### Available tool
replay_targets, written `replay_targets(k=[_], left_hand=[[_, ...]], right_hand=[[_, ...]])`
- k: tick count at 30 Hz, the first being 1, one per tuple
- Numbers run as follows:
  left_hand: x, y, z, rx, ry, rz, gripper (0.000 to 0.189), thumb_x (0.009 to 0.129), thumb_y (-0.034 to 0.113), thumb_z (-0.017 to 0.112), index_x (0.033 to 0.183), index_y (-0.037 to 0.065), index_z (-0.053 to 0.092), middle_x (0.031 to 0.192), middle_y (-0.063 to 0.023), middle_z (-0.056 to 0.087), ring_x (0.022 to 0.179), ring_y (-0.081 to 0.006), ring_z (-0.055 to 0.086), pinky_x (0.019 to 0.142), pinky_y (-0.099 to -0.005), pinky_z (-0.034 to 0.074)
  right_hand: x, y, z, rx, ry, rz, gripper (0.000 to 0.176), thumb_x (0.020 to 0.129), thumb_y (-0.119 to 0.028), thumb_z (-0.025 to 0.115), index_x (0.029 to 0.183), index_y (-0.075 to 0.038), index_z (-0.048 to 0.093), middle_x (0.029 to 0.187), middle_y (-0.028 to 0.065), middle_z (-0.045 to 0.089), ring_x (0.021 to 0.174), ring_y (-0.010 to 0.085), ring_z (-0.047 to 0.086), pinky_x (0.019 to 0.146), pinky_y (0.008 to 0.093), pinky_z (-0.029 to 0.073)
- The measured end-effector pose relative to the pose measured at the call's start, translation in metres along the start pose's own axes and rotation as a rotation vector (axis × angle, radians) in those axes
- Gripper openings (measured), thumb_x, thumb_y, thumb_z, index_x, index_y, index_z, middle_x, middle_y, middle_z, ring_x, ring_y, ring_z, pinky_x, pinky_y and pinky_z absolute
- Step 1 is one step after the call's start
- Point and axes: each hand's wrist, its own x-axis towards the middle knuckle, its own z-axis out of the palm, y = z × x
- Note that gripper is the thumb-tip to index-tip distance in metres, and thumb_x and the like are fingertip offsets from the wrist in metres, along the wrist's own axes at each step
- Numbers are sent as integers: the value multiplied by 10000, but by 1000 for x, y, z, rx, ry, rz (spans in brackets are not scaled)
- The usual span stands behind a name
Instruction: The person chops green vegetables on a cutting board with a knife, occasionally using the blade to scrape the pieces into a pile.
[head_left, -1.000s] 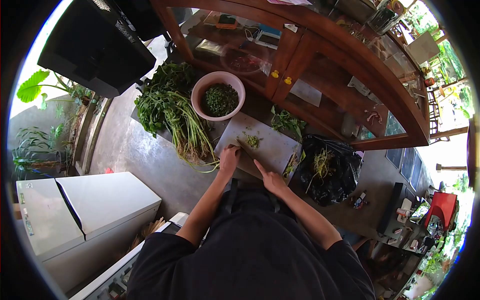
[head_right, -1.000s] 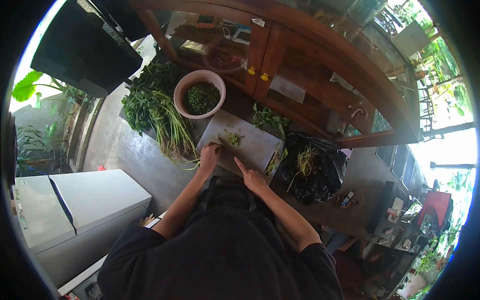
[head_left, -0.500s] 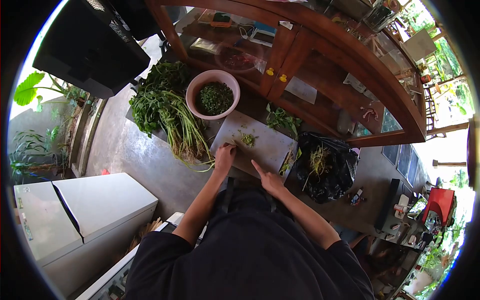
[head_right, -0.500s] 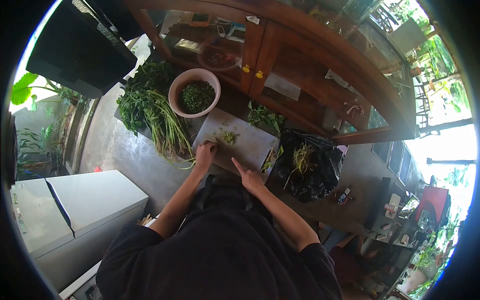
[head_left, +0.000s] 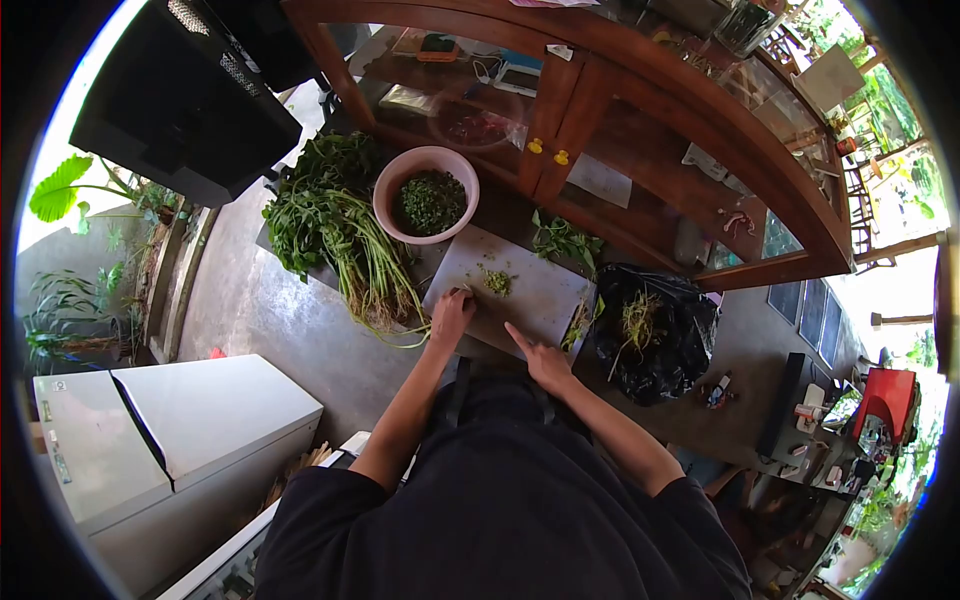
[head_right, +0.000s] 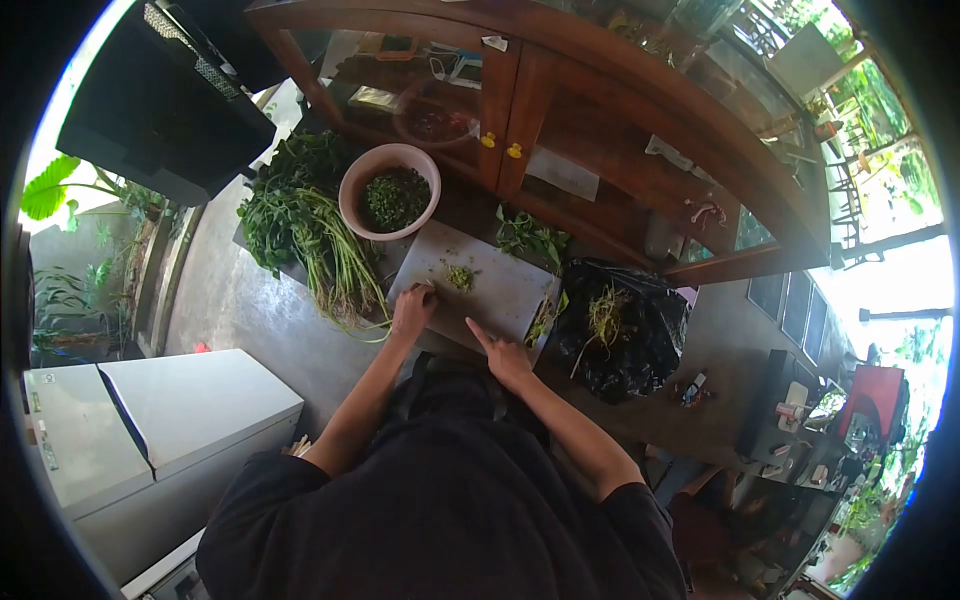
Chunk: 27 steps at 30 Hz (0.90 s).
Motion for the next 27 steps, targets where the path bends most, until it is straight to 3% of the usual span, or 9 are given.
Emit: replay_targets(k=[5,9,18,27], left_hand=[[7,-3,-6,-73,-118,-51,193,733,112,691,896,9,688,875,-202,658,822,-395,633,750,-452,512],[9,-2,-4,-71,-81,-28,177,739,107,684,886,9,691,866,-197,663,811,-391,637,744,-451,514],[6,11,4,-25,-27,7,146,775,77,657,909,35,698,896,-167,660,867,-368,628,759,-438,507],[7,9,7,-12,-48,22,186,763,71,657,943,48,699,1007,-133,658,1005,-341,594,837,-427,494]], right_hand=[[-16,14,0,-13,108,-58,825,864,-35,424,1524,-384,74,802,251,637,707,418,660,673,533,541],[-15,9,-5,-26,92,-30,818,865,-33,415,1523,-393,89,788,238,630,696,420,654,669,530,537],[-14,2,-22,9,114,40,793,878,-57,442,1521,-385,112,806,247,634,714,422,657,660,524,535],[-25,-6,-43,46,101,1,681,938,-172,466,1517,-355,158,745,206,654,667,419,651,635,521,532]])
